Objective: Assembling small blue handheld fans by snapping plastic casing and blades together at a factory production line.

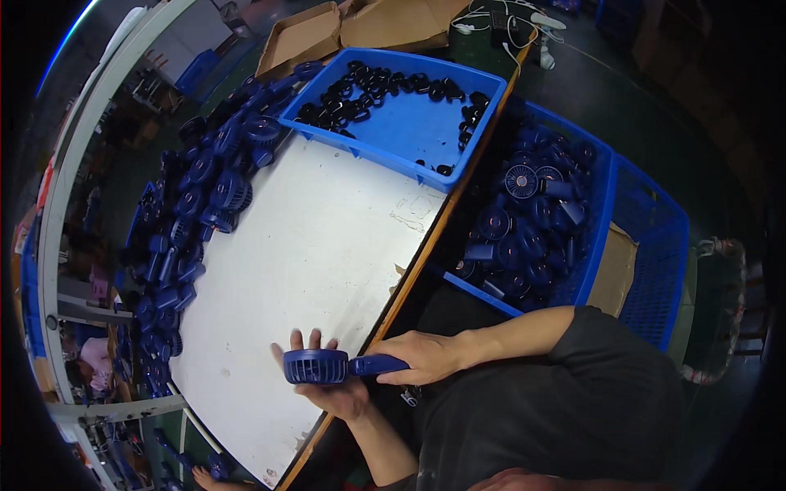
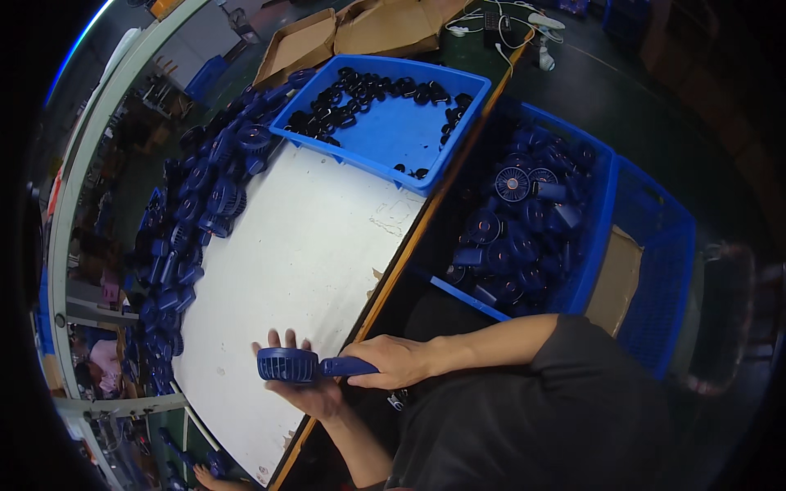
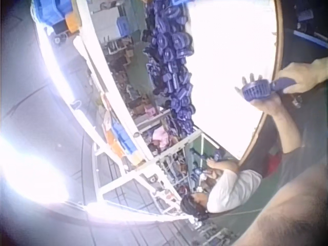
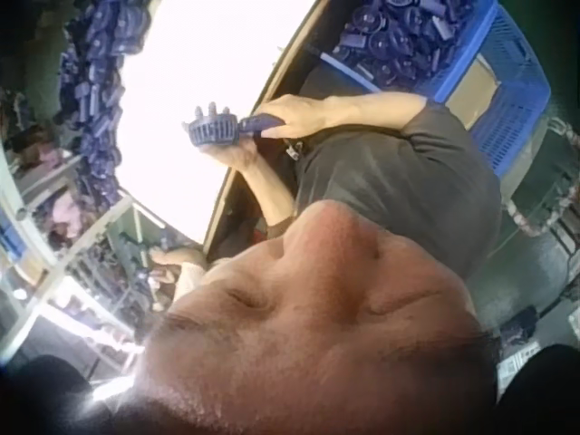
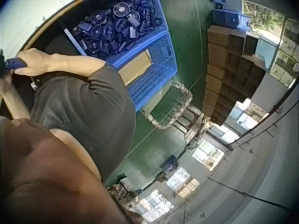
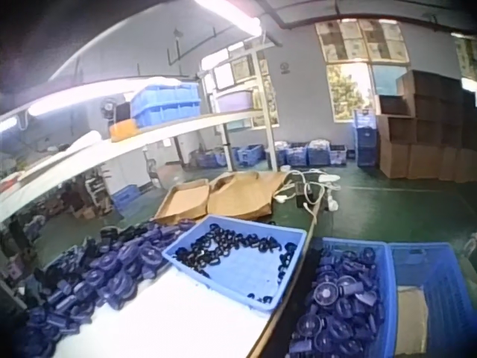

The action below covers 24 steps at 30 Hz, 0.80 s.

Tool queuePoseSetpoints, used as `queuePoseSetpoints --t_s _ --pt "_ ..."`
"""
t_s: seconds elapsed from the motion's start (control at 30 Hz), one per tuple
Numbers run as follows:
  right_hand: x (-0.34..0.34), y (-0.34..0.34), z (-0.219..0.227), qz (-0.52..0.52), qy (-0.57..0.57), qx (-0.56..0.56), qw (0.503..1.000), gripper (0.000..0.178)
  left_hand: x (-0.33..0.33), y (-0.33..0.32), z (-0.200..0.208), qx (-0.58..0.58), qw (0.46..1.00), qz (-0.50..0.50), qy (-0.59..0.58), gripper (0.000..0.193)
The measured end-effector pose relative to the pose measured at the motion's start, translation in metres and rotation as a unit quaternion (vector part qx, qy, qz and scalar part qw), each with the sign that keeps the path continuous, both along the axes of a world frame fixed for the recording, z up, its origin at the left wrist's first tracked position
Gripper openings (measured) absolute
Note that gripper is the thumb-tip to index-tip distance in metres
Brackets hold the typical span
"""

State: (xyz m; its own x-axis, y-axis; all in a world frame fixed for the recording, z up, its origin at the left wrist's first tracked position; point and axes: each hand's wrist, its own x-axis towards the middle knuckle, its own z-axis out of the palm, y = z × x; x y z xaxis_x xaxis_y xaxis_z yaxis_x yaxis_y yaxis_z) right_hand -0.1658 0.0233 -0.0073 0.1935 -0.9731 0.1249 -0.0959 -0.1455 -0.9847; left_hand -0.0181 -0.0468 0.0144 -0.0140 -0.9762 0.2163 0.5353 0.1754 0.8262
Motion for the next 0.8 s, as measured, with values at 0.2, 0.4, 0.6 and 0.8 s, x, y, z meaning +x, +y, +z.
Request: queuePoseSetpoints --t_s 0.2,0.4,0.6,0.8 --pt "-0.012 -0.01 0.019 0.027 0.104 0.007 0.994 0.035 0.005 -0.024 -0.013 0.242 0.958 -0.038 0.147 0.045" --pt "-0.021 -0.023 0.017 0.161 -0.362 0.383 0.835 0.048 0.0 -0.032 -0.035 0.247 0.947 -0.104 0.179 0.058" --pt "-0.033 -0.02 0.03 0.043 -0.027 0.232 0.971 0.04 -0.01 -0.011 -0.02 0.13 0.991 -0.042 0.016 0.071" --pt "-0.03 -0.032 0.05 0.051 0.28 -0.128 0.95 0.048 -0.016 -0.021 -0.033 0.303 0.885 -0.311 0.168 0.072"
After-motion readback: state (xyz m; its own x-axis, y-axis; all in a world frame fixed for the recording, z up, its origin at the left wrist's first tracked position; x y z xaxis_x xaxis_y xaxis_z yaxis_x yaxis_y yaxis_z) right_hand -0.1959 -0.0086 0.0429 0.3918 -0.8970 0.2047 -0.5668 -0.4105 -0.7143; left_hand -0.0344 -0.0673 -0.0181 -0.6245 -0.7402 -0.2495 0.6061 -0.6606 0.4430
